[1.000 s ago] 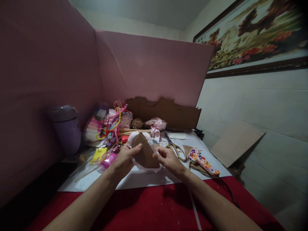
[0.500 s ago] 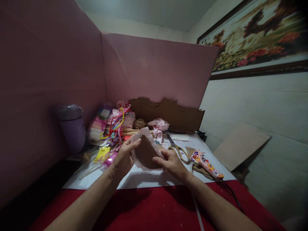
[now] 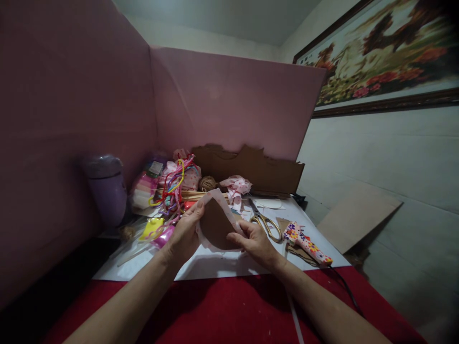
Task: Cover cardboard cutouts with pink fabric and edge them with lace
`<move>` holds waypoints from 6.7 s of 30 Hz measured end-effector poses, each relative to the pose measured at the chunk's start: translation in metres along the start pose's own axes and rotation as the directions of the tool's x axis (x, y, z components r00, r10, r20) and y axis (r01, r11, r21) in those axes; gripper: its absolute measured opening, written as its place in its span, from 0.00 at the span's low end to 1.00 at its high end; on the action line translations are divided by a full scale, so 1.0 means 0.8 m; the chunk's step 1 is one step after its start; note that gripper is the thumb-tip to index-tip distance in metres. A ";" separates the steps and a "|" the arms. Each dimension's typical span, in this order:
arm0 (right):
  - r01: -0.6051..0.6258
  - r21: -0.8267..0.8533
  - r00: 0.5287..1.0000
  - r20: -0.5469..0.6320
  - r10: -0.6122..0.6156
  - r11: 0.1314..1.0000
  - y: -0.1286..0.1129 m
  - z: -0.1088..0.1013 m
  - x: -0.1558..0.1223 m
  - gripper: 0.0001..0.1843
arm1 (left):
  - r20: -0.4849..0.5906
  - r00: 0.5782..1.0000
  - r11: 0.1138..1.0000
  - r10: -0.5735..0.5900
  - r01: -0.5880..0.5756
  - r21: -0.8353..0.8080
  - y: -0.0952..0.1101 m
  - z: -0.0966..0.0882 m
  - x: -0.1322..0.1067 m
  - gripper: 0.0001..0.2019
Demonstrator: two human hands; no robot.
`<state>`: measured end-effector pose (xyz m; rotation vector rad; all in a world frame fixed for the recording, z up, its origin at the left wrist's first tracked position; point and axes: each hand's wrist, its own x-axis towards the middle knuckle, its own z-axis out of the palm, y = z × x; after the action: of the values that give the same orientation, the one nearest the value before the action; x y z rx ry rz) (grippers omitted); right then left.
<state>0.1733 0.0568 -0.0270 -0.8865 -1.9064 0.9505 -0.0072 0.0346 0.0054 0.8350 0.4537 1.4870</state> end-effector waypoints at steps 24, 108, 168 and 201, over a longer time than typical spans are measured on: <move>-0.016 0.147 0.998 -0.063 0.025 0.989 0.006 0.006 0.002 0.13 | -0.053 0.997 0.998 -0.057 0.056 -0.024 -0.004 0.011 -0.003 0.15; -0.059 0.362 0.998 0.038 0.049 0.930 -0.010 0.006 -0.002 0.24 | -0.134 0.991 0.999 -0.015 0.010 -0.038 -0.003 -0.012 0.010 0.11; -0.199 0.206 0.975 0.141 0.173 0.958 -0.016 -0.004 -0.002 0.13 | -0.065 0.996 0.998 -0.053 0.054 0.018 0.005 -0.003 0.004 0.15; -0.087 0.153 0.996 -0.005 0.089 0.984 -0.013 -0.008 0.001 0.13 | -0.016 1.000 0.994 0.010 -0.008 0.113 0.015 -0.009 0.008 0.13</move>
<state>0.1761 0.0543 -0.0150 -0.8892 -1.7707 1.1256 -0.0205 0.0411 0.0110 0.9147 0.5509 1.4879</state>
